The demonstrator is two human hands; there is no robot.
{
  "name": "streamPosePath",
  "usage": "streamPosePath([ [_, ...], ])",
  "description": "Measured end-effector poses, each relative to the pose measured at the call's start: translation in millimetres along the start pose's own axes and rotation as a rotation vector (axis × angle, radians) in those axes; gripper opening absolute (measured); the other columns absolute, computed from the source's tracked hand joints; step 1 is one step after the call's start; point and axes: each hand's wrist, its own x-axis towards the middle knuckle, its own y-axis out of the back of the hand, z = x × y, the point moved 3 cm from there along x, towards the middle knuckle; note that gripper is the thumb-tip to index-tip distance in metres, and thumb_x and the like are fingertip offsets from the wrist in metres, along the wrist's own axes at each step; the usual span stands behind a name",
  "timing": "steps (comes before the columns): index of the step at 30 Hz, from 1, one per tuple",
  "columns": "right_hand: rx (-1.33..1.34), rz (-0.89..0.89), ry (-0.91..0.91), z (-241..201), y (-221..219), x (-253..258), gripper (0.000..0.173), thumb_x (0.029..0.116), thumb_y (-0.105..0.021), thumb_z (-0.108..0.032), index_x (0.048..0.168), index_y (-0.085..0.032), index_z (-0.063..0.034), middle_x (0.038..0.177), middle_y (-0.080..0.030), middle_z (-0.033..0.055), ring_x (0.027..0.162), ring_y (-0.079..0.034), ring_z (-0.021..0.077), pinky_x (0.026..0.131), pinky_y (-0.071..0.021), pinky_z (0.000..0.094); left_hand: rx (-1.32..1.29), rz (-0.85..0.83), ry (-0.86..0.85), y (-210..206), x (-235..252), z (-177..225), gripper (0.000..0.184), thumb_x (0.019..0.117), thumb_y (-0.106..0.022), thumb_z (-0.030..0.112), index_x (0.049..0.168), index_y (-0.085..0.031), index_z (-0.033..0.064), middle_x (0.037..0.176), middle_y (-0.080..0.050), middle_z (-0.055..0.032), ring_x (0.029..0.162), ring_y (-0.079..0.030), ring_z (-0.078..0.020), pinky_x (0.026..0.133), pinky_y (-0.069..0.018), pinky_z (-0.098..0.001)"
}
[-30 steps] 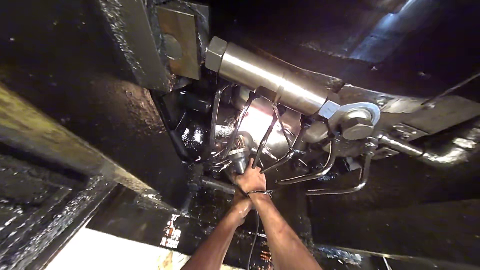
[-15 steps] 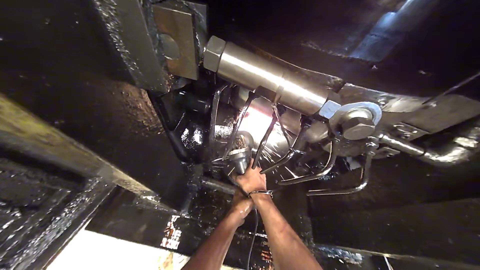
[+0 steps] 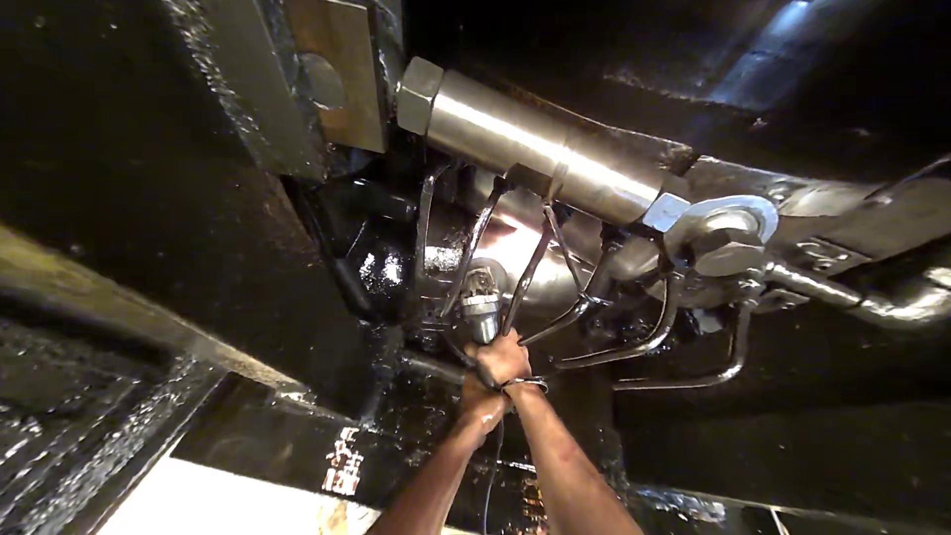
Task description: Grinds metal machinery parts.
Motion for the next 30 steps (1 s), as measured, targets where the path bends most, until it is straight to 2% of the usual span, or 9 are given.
streamPosePath([
  [5,0.091,0.009,0.018,2.2,-1.9,3.9,0.080,0.0707,-0.088,-0.051,0.136,-0.061,-0.0135,0.119,-0.070,0.0172,0.112,-0.067,0.0345,0.095,-0.0542,0.0582,0.107,0.012,-0.024,5.2,2.6,4.3,0.065,0.0693,-0.089,0.033,0.122,-0.062,0.0053,0.109,-0.071,-0.0061,0.103,-0.068,-0.0135,0.093,-0.0566,-0.0364],
  [7,0.093,-0.001,0.000,1.9,-2.6,2.8,0.082,0.0713,-0.087,-0.052,0.136,-0.059,-0.0107,0.119,-0.069,0.0183,0.113,-0.067,0.0350,0.096,-0.0541,0.0577,0.142,0.012,-0.028,6.3,4.5,2.6,0.066,0.0683,-0.089,0.035,0.121,-0.062,0.0055,0.108,-0.071,-0.0061,0.103,-0.068,-0.0139,0.094,-0.0564,-0.0369],
  [14,0.098,-0.016,-0.010,1.6,-4.0,1.4,0.084,0.0715,-0.087,-0.053,0.136,-0.057,-0.0080,0.117,-0.070,0.0180,0.112,-0.068,0.0342,0.096,-0.0542,0.0569,0.192,0.017,-0.020,9.9,3.8,2.7,0.067,0.0687,-0.089,0.036,0.123,-0.062,0.0057,0.110,-0.071,-0.0066,0.104,-0.068,-0.0148,0.094,-0.0561,-0.0375],
  [19,0.132,0.013,0.023,5.3,-8.2,6.3,0.079,0.0690,-0.089,-0.051,0.132,-0.062,-0.0117,0.116,-0.071,0.0162,0.110,-0.068,0.0327,0.094,-0.0550,0.0569,0.173,0.022,-0.004,11.0,5.5,0.2,0.070,0.0673,-0.090,0.033,0.125,-0.060,0.0040,0.111,-0.070,-0.0086,0.105,-0.068,-0.0165,0.094,-0.0564,-0.0385],
  [26,0.125,-0.010,-0.039,4.3,-7.5,1.8,0.087,0.0701,-0.089,-0.051,0.136,-0.056,-0.0043,0.117,-0.070,0.0195,0.112,-0.067,0.0345,0.097,-0.0542,0.0556,0.182,0.021,-0.032,11.3,6.3,-3.7,0.072,0.0672,-0.090,0.035,0.125,-0.060,0.0043,0.113,-0.070,-0.0079,0.107,-0.067,-0.0153,0.097,-0.0555,-0.0374],
  [30,0.136,-0.005,-0.055,6.4,-9.5,4.3,0.087,0.0692,-0.089,-0.052,0.134,-0.057,-0.0033,0.116,-0.070,0.0199,0.112,-0.067,0.0351,0.097,-0.0540,0.0557,0.212,0.021,-0.032,12.7,7.0,-3.9,0.074,0.0655,-0.090,0.035,0.126,-0.060,0.0042,0.112,-0.070,-0.0083,0.107,-0.067,-0.0162,0.096,-0.0557,-0.0385],
])
